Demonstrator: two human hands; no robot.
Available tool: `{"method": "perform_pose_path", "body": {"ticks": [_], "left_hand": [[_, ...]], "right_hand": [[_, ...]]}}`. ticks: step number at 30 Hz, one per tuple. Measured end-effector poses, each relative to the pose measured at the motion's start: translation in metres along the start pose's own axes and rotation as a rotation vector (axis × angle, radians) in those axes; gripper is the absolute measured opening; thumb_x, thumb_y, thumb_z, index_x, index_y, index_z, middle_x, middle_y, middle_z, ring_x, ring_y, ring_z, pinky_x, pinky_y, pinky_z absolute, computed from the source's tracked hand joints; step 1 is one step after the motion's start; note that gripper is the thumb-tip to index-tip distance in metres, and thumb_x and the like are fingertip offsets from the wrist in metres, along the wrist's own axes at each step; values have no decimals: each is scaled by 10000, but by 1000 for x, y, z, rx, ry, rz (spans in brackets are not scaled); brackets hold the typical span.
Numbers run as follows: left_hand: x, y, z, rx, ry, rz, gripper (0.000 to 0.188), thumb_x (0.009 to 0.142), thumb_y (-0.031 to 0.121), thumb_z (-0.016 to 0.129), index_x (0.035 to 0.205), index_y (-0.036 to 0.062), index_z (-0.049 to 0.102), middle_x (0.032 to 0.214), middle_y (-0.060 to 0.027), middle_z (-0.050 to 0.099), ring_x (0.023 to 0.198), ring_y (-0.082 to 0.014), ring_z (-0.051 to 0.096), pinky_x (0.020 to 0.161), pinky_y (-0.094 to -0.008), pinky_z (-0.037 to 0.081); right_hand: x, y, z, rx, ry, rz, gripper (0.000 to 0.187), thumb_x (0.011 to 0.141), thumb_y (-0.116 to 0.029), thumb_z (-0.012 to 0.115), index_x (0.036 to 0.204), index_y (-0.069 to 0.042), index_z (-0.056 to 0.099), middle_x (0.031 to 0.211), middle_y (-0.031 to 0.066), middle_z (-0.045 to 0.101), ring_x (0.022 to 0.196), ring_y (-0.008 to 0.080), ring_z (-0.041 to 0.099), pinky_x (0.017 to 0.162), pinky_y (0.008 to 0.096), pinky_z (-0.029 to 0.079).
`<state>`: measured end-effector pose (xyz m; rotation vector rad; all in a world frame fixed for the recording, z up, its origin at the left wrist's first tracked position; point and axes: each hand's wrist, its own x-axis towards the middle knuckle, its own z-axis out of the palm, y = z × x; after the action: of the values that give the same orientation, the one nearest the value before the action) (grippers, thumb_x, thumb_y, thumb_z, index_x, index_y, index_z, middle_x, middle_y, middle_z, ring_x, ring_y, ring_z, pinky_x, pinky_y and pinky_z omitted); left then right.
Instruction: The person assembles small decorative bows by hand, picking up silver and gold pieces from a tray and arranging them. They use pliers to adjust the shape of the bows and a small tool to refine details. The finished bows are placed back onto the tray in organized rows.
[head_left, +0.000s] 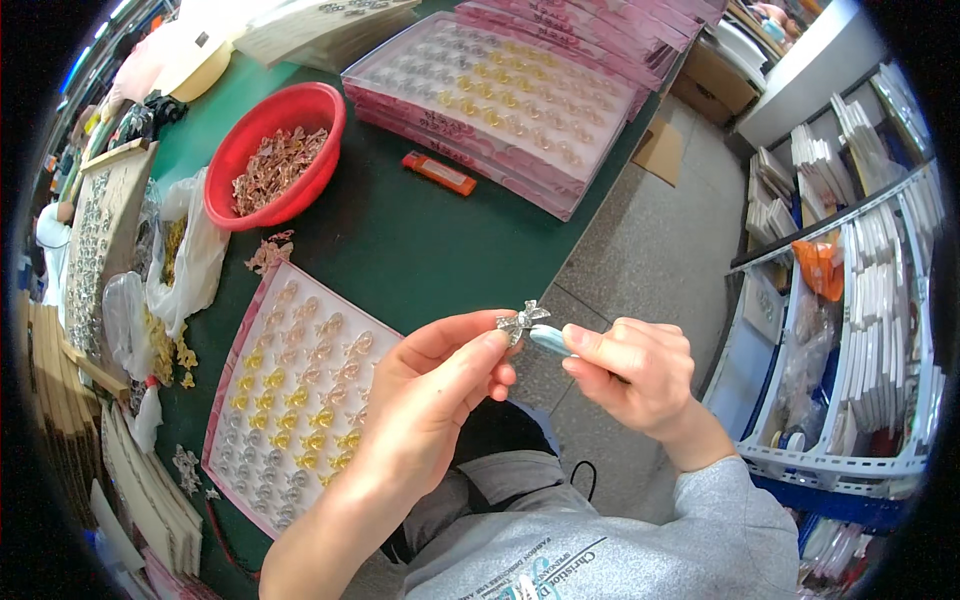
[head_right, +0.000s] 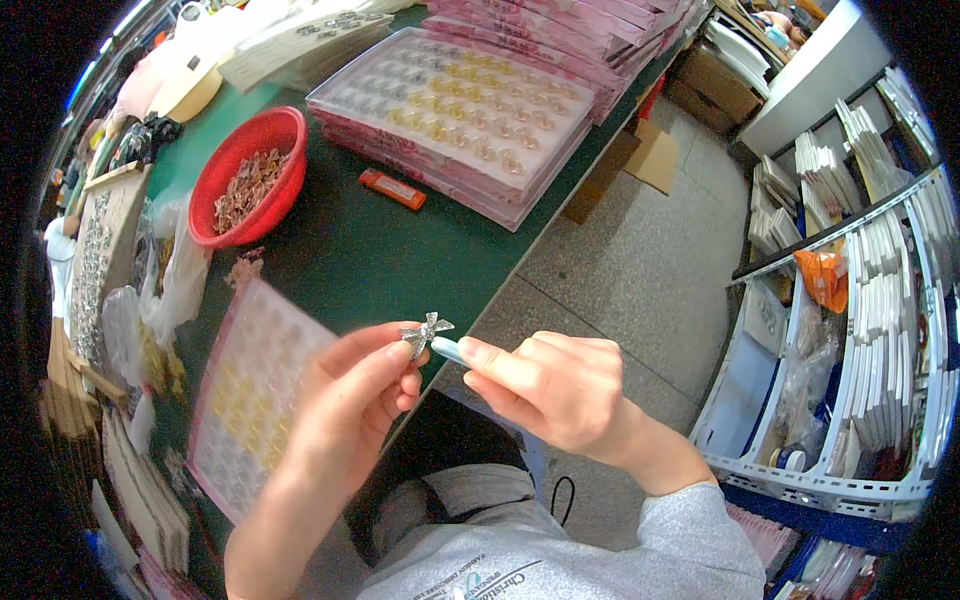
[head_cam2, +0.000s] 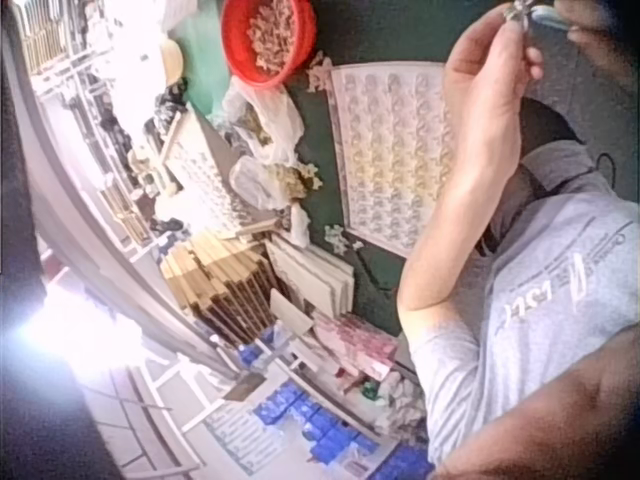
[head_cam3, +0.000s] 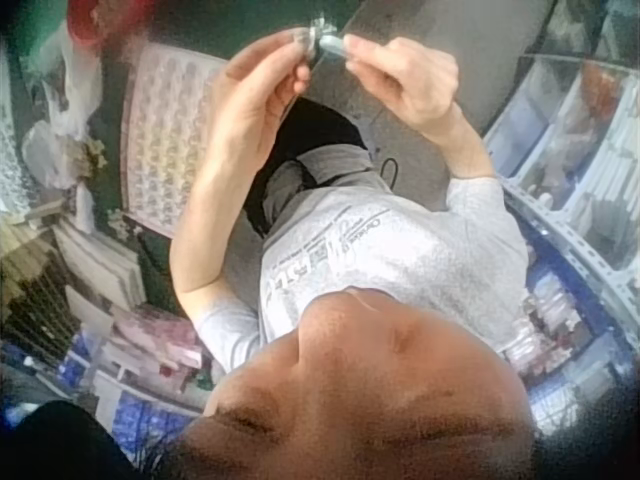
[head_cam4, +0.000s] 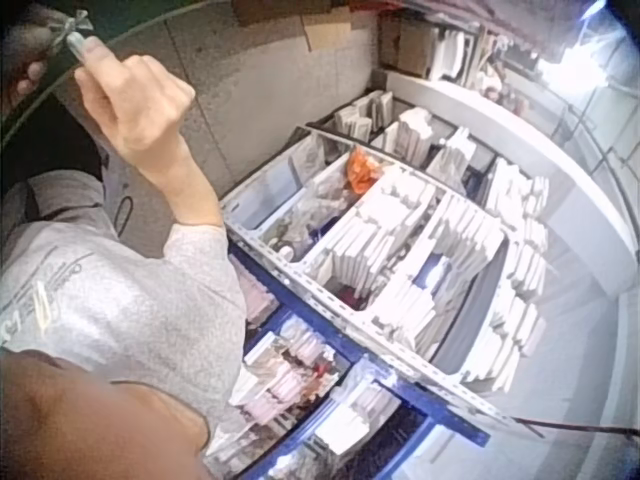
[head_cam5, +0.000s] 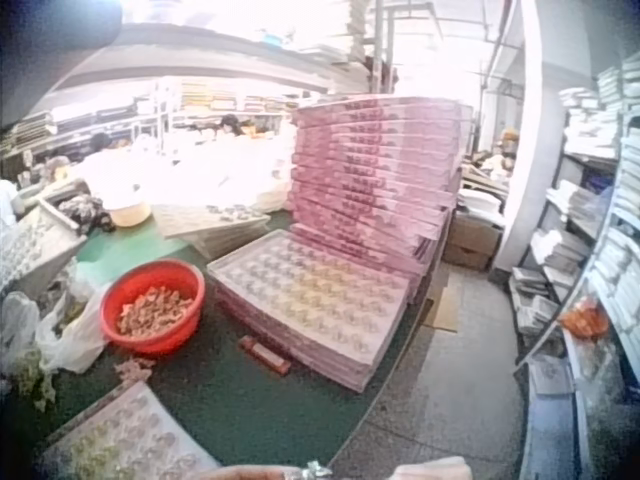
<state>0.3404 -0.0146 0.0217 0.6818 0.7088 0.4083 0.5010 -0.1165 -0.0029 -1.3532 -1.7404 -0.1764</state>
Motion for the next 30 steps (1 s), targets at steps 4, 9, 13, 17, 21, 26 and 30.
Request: {"method": "perform_pose_path", "body": {"ticks": [4,9,13,17,21,26,30], "left_hand": [[0,0,-2,11,2,7,218,816,68,566,1001,-47,557,854,-81,599,686,-98,551,621,-197,462],[-1,1,-5,28,4,28,217,809,62,574,994,-51,562,852,-86,602,680,-97,549,603,-198,458],[-2,0,-7,43,7,46,224,808,63,577,997,-56,562,849,-86,601,674,-97,547,595,-199,456],[-4,1,-8,67,25,50,222,807,62,579,993,-58,565,844,-82,600,670,-96,547,588,-199,455],[-4,-1,-10,81,31,67,219,805,63,581,987,-58,569,838,-82,600,672,-95,550,583,-199,456],[-5,-2,-10,81,35,78,222,805,67,580,989,-57,569,833,-84,600,673,-96,552,587,-201,458],[-5,-2,-10,74,38,90,222,808,68,577,992,-56,568,834,-85,599,675,-97,551,592,-200,460]], "right_hand": [[2,-2,1,56,1,43,318,675,-35,689,967,-11,568,552,33,520,397,130,455,346,252,345],[3,-2,3,137,-7,74,311,681,-23,680,970,-5,565,625,70,582,414,144,491,359,253,374],[3,-3,4,178,-29,103,300,685,-15,675,965,3,569,712,104,622,461,159,547,398,255,424],[2,-4,7,219,-13,134,268,696,-20,669,948,5,578,782,126,639,533,176,604,449,258,469],[2,-7,8,238,-11,188,243,712,-29,662,938,3,580,801,128,642,587,184,630,489,253,489],[0,-9,9,237,-12,240,240,719,-39,660,939,8,578,806,128,644,601,173,636,499,243,490],[0,-14,8,439,-35,471,211,747,-47,638,939,15,578,851,129,642,671,144,635,556,237,492]]}}
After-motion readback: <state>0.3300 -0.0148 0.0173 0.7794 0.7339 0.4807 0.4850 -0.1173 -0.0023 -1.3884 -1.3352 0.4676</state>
